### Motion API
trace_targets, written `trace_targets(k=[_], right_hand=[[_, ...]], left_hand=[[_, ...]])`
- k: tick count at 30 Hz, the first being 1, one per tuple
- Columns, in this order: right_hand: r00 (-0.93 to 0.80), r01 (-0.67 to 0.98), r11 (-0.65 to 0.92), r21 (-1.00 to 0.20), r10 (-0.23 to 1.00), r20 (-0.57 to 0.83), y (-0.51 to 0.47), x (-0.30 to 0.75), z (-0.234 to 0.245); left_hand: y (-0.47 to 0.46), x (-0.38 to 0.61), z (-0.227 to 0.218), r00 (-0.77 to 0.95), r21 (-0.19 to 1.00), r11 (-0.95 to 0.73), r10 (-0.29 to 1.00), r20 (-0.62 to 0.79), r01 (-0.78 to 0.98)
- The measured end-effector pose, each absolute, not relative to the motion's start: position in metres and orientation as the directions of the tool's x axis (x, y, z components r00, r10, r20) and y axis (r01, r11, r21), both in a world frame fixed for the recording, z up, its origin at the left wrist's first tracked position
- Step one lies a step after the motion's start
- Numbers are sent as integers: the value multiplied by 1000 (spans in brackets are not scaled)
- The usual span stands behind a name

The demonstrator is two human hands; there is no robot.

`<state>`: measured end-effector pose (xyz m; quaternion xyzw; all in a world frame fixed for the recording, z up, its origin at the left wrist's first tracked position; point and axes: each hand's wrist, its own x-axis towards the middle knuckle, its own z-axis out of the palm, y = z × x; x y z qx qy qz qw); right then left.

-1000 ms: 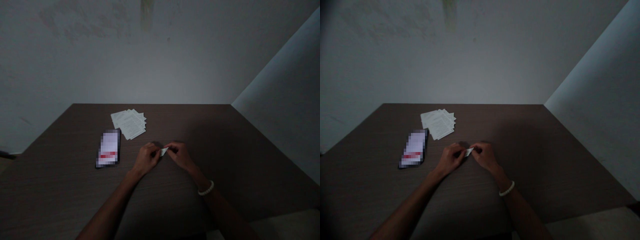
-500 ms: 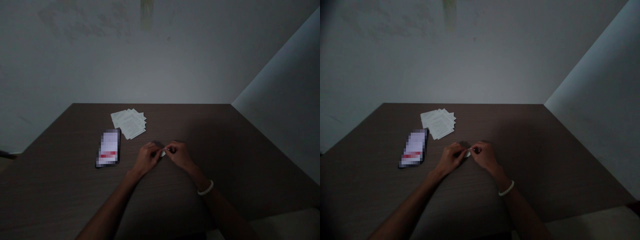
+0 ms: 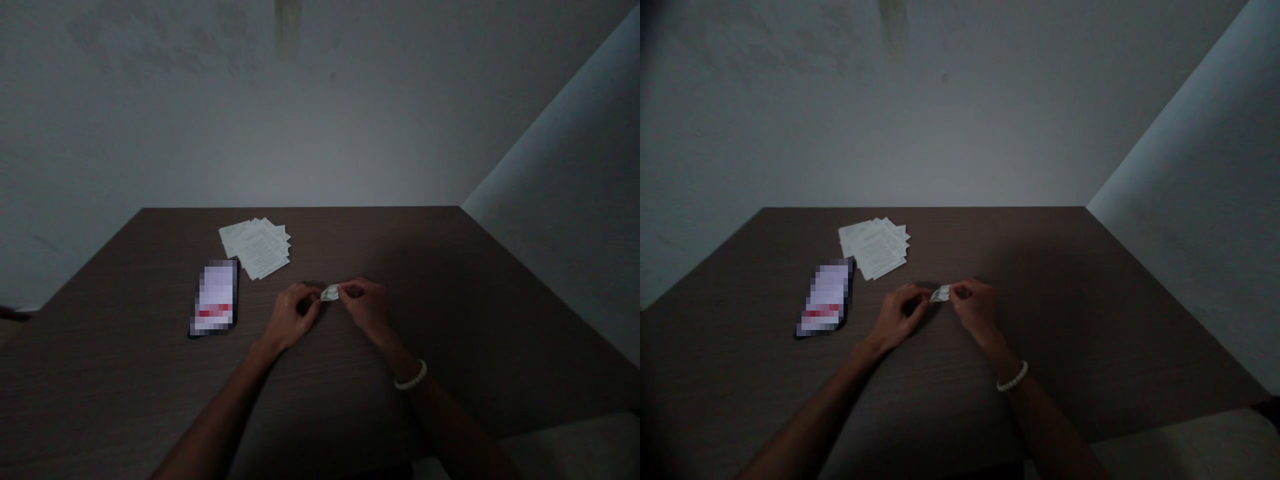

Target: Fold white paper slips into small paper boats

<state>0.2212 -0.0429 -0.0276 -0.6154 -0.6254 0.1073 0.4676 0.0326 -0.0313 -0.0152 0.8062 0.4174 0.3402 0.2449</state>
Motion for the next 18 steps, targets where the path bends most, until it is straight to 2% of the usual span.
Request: trace_targets(k=[8,18], right_hand=[[159,717,300,-629,809,567,-46,218,-22],[116,670,389,-633,787,606,-50,215,-15]], left_hand=[[-30,35,-14,374,684,-468,879,295,560],[-27,32,-18,303,751,-377,921,244,543]])
